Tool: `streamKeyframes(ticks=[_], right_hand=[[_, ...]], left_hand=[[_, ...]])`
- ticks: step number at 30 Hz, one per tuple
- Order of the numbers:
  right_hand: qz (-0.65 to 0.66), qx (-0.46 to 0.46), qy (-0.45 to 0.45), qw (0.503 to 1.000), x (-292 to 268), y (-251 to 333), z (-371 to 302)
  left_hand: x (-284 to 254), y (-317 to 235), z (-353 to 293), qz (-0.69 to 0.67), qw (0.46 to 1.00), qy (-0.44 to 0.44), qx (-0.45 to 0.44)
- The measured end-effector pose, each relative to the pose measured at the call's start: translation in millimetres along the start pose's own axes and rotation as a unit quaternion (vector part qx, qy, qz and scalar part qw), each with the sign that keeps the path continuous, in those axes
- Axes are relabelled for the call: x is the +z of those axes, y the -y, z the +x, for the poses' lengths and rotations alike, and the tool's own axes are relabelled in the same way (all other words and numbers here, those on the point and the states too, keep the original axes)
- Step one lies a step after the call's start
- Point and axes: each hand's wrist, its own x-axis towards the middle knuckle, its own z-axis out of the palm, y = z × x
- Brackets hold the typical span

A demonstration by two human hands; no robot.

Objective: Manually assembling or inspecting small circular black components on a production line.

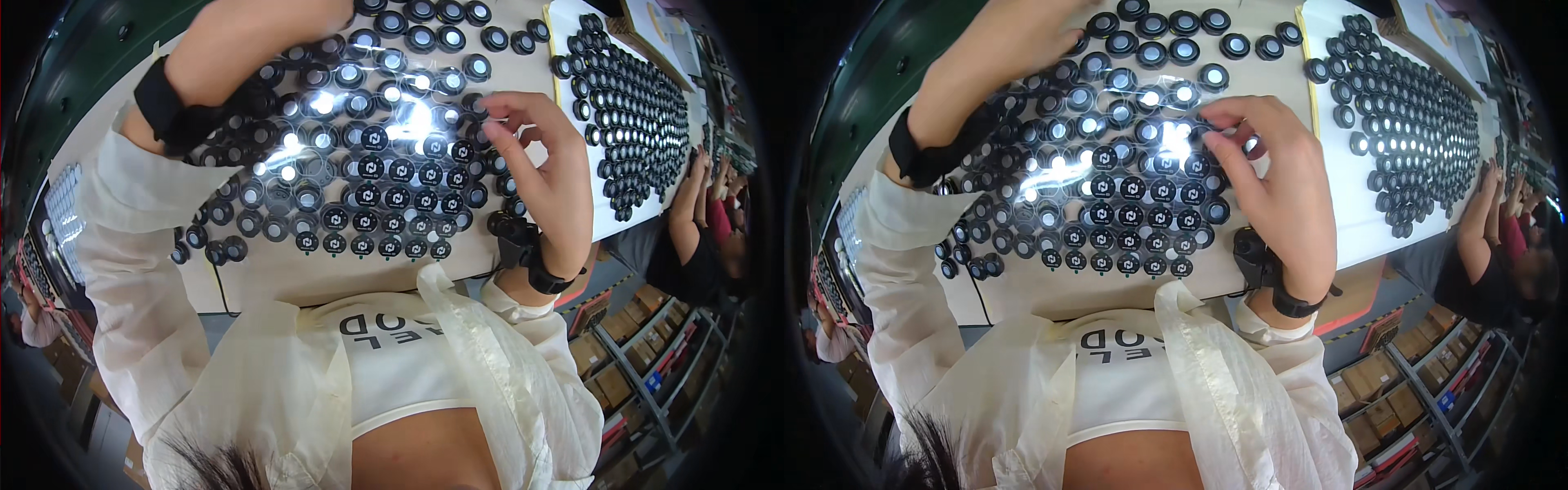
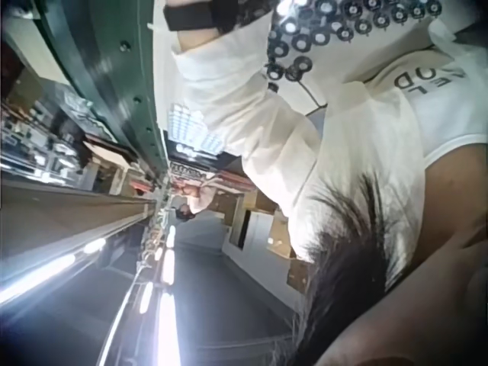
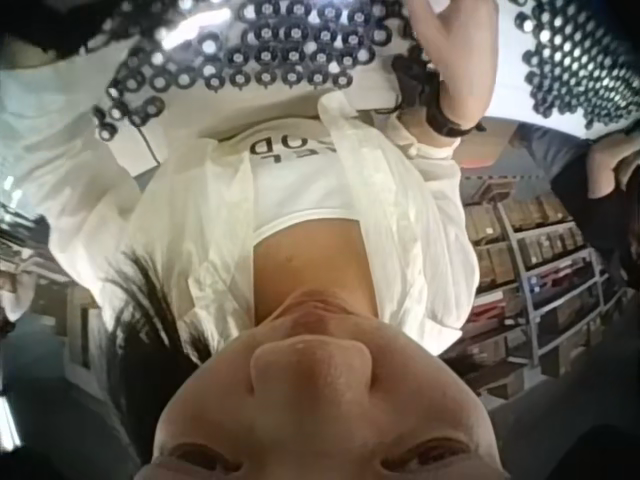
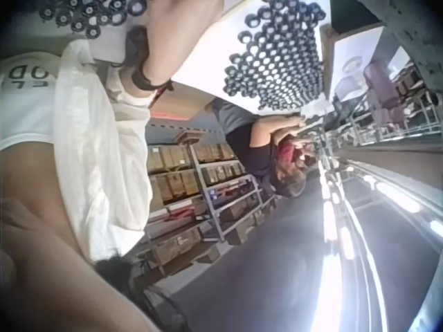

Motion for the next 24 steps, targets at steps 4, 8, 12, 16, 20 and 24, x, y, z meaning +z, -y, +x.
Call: streamKeyframes(ticks=[4, 8, 12, 16, 20, 24], right_hand=[[-0.035, -0.023, 0.101, 0.994, 15.1, 13.1, 5.4], [-0.137, -0.061, 0.115, 0.982, 27.1, 8.2, 2.8], [-0.123, -0.01, 0.138, 0.983, 29.5, 7.9, 7.4], [-0.122, -0.02, 0.152, 0.981, 33.9, 3.4, 15.6], [-0.135, -0.049, 0.197, 0.97, 27.3, -8.0, 27.0], [-0.111, -0.047, 0.196, 0.973, 26.7, 2.5, 22.5]], left_hand=[[19.4, -3.2, -4.6, -0.027, 0.997, -0.065, 0.034], [21.3, -5.1, -3.5, 0.005, 0.997, -0.071, 0.01], [14.3, -30.1, -34.9, -0.163, 0.961, -0.199, 0.098], [41.0, -59.6, -62.9, -0.321, 0.935, -0.092, 0.121], [53.6, -60.9, -58.8, -0.375, 0.914, -0.072, 0.138], [57.7, -62.8, -61.0, -0.39, 0.908, -0.08, 0.132]])
